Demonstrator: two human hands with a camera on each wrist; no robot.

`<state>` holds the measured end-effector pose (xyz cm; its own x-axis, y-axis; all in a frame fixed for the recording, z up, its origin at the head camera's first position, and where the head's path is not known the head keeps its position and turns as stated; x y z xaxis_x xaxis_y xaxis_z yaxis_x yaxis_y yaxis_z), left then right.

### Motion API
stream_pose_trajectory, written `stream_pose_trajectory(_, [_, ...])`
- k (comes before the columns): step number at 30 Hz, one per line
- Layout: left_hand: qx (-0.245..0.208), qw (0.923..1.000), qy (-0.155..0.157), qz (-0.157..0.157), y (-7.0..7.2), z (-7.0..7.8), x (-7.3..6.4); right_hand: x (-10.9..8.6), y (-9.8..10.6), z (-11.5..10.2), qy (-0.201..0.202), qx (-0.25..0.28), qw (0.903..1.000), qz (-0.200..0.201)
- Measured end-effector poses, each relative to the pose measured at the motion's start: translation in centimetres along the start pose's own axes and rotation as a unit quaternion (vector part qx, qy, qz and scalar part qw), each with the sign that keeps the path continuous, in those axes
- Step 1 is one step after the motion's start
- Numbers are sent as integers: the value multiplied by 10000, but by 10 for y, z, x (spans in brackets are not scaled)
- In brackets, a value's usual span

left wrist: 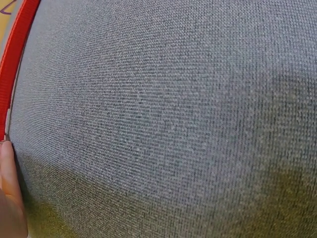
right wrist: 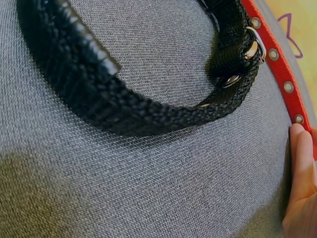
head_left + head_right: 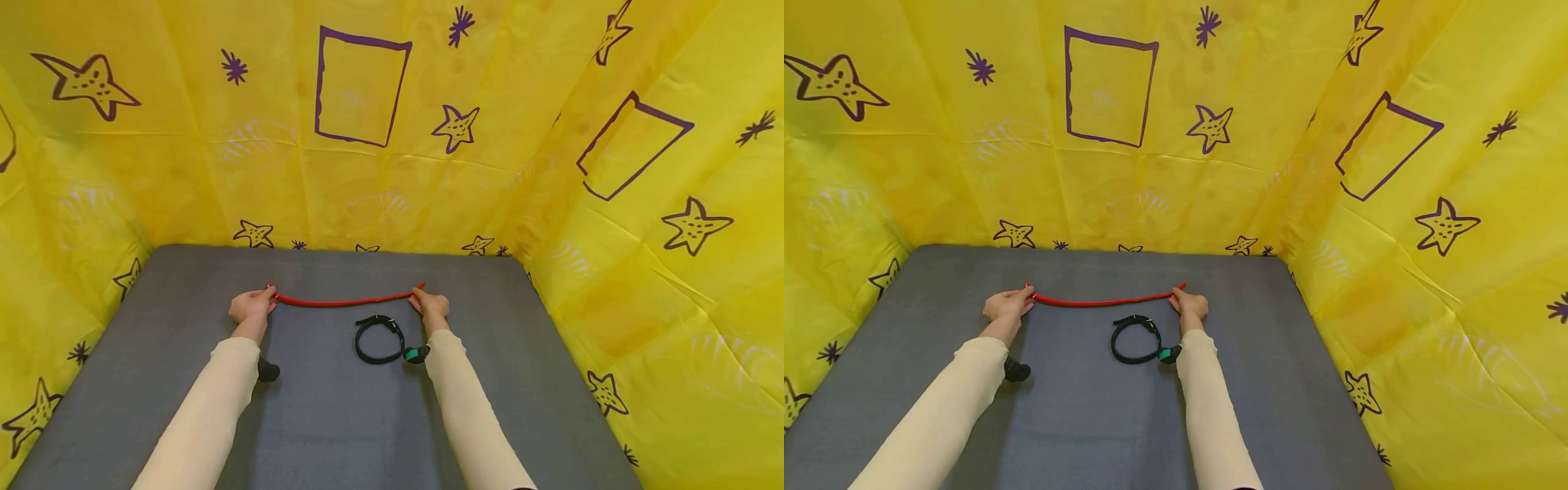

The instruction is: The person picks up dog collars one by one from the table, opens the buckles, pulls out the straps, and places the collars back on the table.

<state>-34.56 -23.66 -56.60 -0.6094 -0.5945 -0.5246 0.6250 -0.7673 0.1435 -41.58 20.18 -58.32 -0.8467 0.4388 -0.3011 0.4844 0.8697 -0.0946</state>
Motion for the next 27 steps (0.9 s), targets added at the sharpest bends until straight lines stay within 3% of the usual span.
stream_pose_trajectory(8, [81, 9999, 54, -72, 1, -3, 7, -4, -2, -2, -14, 95, 9999, -56])
stream_pose_trajectory(21, [-323, 9991, 12, -273, 2, -3, 9, -7, 0, -4, -83, 40, 9997, -232])
stream_pose_trajectory(27, [-250, 9988, -44, -410, 3, -2, 7, -5, -1, -4, -48, 86, 9993, -352])
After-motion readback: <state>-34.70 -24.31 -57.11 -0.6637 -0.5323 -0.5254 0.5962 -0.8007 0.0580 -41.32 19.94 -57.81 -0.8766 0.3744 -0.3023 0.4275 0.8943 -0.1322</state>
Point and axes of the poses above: each hand's wrist, its own x-axis towards the middle knuckle, its own y-axis out of the back of the hand, z = x × y, the point moved 8 cm from there along x, towards the middle knuckle, and after that the axes turned 6 degrees about y, right-handed, at the moved point
